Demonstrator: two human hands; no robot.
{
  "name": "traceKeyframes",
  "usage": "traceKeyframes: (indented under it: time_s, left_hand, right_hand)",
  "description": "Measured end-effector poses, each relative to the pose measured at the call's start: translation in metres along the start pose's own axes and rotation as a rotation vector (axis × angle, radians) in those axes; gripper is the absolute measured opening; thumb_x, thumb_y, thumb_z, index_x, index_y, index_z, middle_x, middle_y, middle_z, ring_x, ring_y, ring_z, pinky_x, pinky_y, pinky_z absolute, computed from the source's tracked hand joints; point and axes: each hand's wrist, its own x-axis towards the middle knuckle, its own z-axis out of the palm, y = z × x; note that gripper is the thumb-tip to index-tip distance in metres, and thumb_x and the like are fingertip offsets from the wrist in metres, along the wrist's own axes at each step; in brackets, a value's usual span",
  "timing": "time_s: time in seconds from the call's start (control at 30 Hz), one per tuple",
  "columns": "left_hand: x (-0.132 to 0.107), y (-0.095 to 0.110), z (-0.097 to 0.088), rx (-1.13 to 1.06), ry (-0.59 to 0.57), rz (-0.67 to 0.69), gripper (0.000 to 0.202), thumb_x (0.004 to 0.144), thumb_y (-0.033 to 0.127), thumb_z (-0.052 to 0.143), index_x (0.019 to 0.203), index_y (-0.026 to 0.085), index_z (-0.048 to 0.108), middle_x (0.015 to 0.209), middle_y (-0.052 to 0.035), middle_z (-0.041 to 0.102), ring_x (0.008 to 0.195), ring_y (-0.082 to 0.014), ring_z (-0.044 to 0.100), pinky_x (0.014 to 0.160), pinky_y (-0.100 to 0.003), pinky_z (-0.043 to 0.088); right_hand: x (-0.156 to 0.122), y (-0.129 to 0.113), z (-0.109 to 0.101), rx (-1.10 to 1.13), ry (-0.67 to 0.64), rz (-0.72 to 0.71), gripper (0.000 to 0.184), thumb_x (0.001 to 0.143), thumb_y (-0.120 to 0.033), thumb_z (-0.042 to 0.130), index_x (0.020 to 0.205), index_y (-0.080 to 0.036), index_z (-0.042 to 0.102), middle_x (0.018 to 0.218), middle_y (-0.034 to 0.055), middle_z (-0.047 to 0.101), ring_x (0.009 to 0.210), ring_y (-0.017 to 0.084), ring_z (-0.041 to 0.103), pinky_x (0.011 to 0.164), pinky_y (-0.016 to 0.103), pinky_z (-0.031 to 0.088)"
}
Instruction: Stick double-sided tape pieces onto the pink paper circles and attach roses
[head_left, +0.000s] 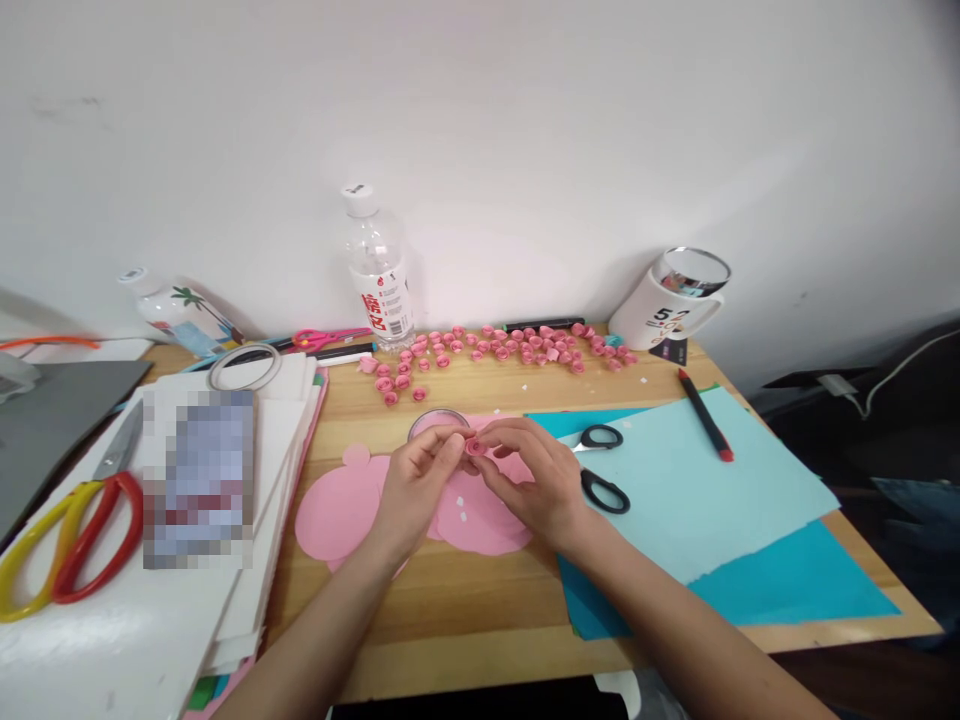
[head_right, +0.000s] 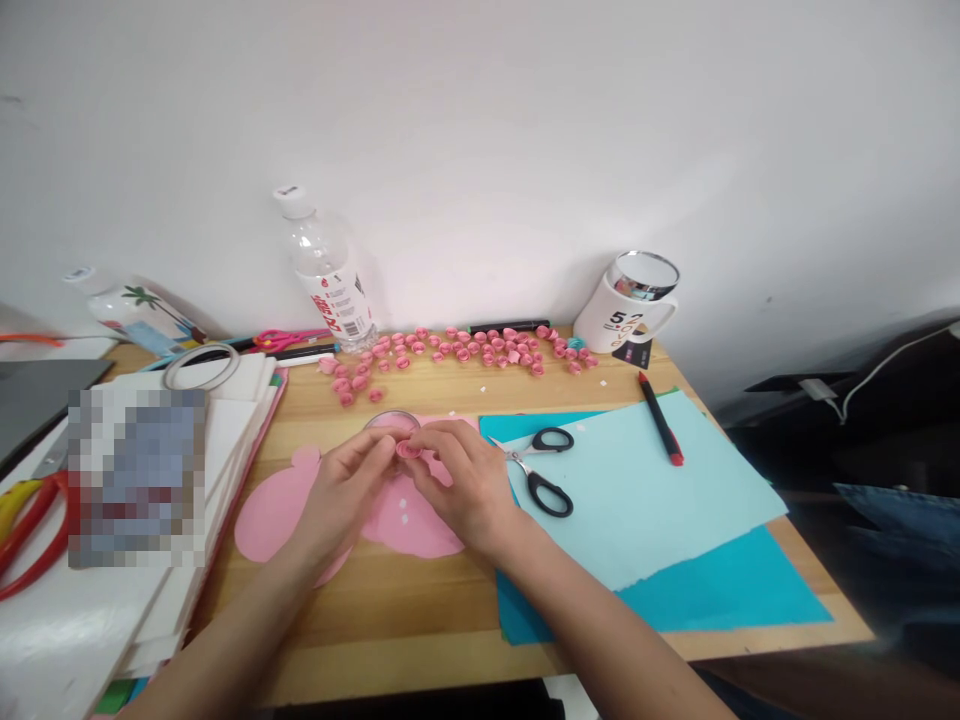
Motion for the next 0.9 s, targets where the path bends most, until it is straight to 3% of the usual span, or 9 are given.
traceKeyframes:
  time_s: [0.53,0.9]
  left_hand:
    - [-0.0024,0.0022,0.0012,-0.049,0.078,-0.041,0.014,0.074,0.028,0.067,0.082,0.016,0.07,0.076,-0.0038,0.069,0.07,-0.0134,0.063,0.071,-0.025,0.05]
    - [-0.0009,0.0017,0.0007,-0.074,0.058,-0.062,0.014,0.072,0.026,0.069,0.081,0.016,0.07,0.082,-0.0059,0.069,0.077,-0.017,0.065,0.076,-0.029,0.052]
  right_hand:
    - [-0.0025,0.0043,0.002,-0.069,0.013,-0.056,0.014,0.078,-0.016,0.065,0.09,-0.023,0.062,0.088,0.0035,0.07,0.081,0.015,0.066,0.066,0.026,0.056]
    - [-0.0042,0.0073,0.002,-0.149,-0.003,-0.088,0.021,0.078,-0.014,0.065,0.097,-0.021,0.062,0.09,0.004,0.07,0.078,0.013,0.065,0.065,0.022,0.054]
